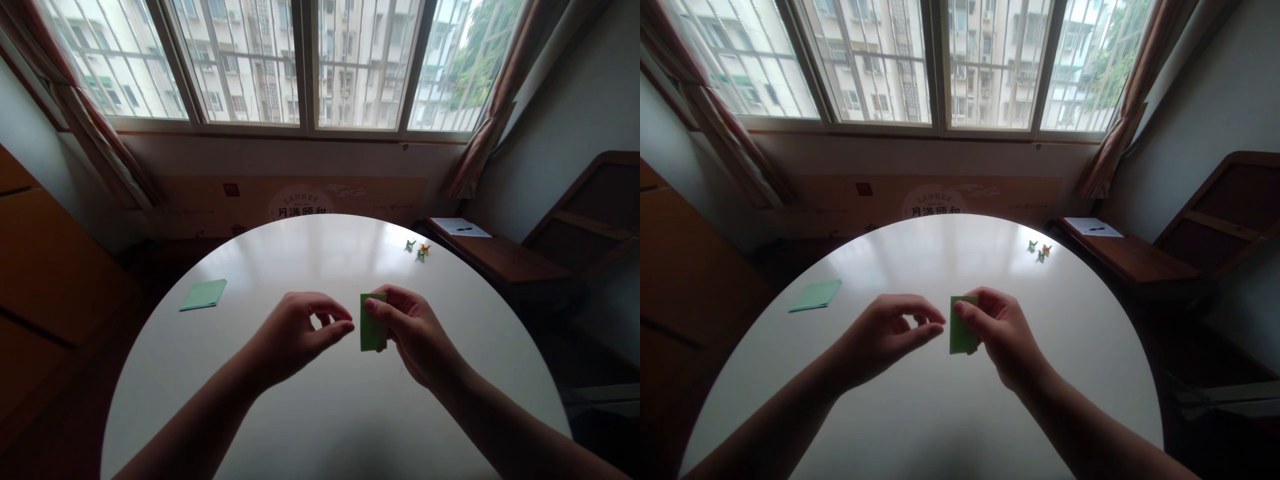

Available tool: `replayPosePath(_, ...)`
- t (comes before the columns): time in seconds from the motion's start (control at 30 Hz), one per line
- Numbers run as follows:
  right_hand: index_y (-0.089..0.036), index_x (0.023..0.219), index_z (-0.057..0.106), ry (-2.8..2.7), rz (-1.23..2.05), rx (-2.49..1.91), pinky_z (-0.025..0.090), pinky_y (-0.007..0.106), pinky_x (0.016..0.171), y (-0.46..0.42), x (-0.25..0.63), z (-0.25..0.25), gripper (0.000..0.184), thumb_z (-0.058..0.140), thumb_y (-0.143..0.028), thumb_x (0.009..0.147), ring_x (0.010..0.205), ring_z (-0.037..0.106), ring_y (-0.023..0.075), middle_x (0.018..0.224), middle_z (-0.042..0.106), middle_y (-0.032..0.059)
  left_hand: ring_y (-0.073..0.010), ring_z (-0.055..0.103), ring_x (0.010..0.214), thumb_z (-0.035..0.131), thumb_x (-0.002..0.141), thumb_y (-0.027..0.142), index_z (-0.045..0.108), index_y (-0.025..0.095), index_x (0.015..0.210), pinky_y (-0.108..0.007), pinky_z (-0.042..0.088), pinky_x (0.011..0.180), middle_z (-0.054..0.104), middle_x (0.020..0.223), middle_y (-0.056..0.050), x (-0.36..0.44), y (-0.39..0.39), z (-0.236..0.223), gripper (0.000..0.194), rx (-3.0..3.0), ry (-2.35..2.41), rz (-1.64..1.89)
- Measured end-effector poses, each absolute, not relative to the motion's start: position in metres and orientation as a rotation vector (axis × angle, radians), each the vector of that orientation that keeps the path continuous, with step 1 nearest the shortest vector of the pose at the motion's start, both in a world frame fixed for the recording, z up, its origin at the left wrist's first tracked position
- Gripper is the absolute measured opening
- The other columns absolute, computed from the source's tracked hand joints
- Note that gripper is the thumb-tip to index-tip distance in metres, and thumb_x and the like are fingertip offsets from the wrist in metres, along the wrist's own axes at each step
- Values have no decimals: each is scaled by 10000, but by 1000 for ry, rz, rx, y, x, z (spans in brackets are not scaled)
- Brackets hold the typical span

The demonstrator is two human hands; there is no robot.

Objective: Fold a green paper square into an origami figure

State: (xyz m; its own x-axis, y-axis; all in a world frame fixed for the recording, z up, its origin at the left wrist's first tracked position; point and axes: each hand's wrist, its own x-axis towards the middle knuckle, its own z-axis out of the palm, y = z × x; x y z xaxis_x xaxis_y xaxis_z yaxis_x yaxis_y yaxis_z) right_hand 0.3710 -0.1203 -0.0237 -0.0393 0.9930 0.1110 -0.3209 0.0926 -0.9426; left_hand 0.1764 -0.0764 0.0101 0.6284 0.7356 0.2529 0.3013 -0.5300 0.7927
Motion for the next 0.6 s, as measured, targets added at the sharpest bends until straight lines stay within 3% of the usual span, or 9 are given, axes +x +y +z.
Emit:
replayPosePath(0.13,-139,804,716,-1163,1412,-844,454,173,425,-124,371,-22,222,782,-348,842,518,564,97,616,604,-13,-101,652,677,742,829,129,766,157,986,-170,540,566,738,931,-51,167,-77,17,162,2326,655,1091)
replayPosePath(0.6,-133,835,756,-1229,1431,-871,464,171,454,-126,372,-25,183,787,-313,842,546,586,98,640,636,4,-98,667,690,756,818,82,764,136,975,-161,540,570,740,911,-51,166,-75,18,166,2435,490,1057)
